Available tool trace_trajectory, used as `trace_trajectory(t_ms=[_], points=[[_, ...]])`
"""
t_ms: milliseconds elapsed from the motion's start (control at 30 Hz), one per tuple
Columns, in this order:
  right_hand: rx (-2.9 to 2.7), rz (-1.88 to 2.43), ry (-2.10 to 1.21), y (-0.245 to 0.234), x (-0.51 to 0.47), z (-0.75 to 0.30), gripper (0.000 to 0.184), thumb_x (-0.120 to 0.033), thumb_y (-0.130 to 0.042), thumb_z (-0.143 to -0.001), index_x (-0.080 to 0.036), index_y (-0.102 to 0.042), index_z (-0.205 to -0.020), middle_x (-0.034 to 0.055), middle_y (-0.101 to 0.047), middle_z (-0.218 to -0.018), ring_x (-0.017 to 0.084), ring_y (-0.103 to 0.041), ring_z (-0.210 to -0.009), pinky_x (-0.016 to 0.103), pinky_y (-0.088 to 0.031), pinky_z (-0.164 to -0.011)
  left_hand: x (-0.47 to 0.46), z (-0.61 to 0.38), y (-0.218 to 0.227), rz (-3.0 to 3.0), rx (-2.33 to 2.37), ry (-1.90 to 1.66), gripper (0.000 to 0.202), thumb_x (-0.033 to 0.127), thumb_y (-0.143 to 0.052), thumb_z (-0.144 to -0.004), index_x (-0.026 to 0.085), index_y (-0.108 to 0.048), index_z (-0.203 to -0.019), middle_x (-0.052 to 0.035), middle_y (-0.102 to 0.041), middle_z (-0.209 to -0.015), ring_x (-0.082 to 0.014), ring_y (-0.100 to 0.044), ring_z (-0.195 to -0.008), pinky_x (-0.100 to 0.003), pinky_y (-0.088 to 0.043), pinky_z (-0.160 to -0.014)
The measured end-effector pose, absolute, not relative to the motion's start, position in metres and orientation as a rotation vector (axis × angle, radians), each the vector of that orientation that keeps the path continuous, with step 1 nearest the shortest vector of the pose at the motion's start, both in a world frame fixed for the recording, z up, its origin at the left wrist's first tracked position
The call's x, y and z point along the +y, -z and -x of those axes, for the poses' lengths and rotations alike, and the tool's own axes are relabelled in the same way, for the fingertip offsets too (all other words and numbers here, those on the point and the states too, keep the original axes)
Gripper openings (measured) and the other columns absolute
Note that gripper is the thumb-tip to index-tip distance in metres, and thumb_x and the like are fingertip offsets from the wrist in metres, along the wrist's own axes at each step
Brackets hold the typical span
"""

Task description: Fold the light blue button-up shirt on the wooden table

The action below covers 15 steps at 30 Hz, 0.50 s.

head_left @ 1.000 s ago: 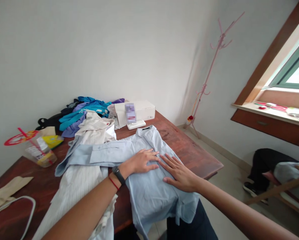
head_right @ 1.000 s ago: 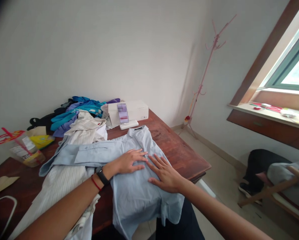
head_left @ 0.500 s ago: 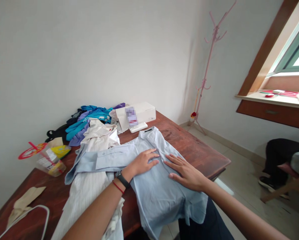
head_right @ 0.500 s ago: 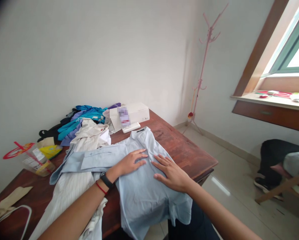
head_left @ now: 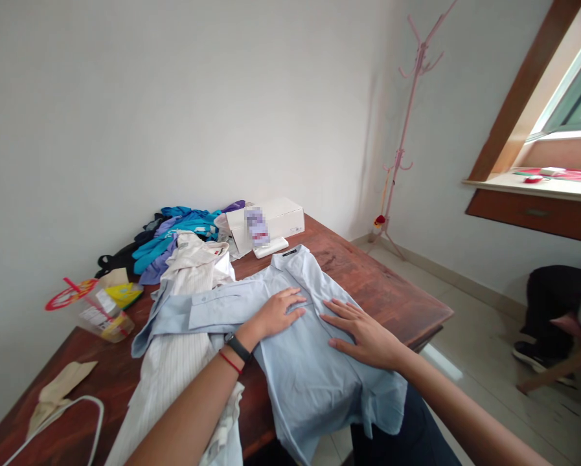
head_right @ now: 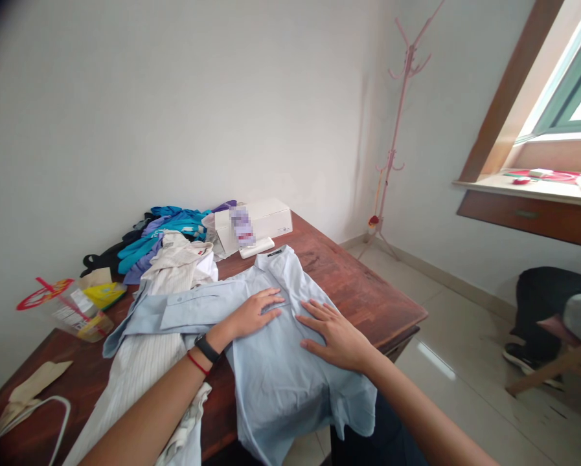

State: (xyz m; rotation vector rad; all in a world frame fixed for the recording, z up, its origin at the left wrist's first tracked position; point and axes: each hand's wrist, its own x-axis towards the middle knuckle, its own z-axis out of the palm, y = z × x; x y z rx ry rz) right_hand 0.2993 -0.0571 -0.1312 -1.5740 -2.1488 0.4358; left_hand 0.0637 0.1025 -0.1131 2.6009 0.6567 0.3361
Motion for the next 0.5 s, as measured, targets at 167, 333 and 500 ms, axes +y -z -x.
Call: trace_trajectory(t_ms=[167,333,500], points=[[-2.146,1.572,-0.444,0.1317,-0.0569,-0.2996,0.061,-0.06,-0.055,-0.096,-0.031,-0.051,-0.149,0.0048,-0.035,-0.163,0.032,-0.028,-0.152,0.052,-0.022,-0.125,0.1026,-0.0615,0.1154,-2.609,0.701,-0.256,0.055,0.051,-0.052,-0.099,0.023,-0.055,-0.146,-0.0101,-0.041,-0.16,-0.0248,-0.033,-0.15,-0.041,-0.028,-0.123],[-2.149,1.573,-0.448,0.1314,-0.0563,-0.3002,0.061,-0.062,-0.053,-0.096,-0.033,-0.05,-0.15,0.0031,-0.034,-0.164,0.032,-0.028,-0.152,0.052,-0.021,-0.125,0.1014,-0.0577,0.1163,-2.671,1.025,-0.034,0.079,0.074,-0.034,-0.096,0.03,-0.027,-0.161,-0.008,-0.013,-0.17,-0.0361,-0.003,-0.156,-0.063,-0.006,-0.123],[-2.18,1.59,-0.436,0.1336,-0.0553,-0.3006,0.063,-0.063,-0.052,-0.096,-0.032,-0.049,-0.151,0.0035,-0.031,-0.165,0.032,-0.026,-0.153,0.053,-0.02,-0.126,0.1033,-0.0561,0.1177,-2.658,1.315,-0.005,0.076,0.073,-0.024,-0.098,0.03,-0.029,-0.161,-0.008,-0.011,-0.17,-0.0375,-0.008,-0.155,-0.063,-0.008,-0.122]])
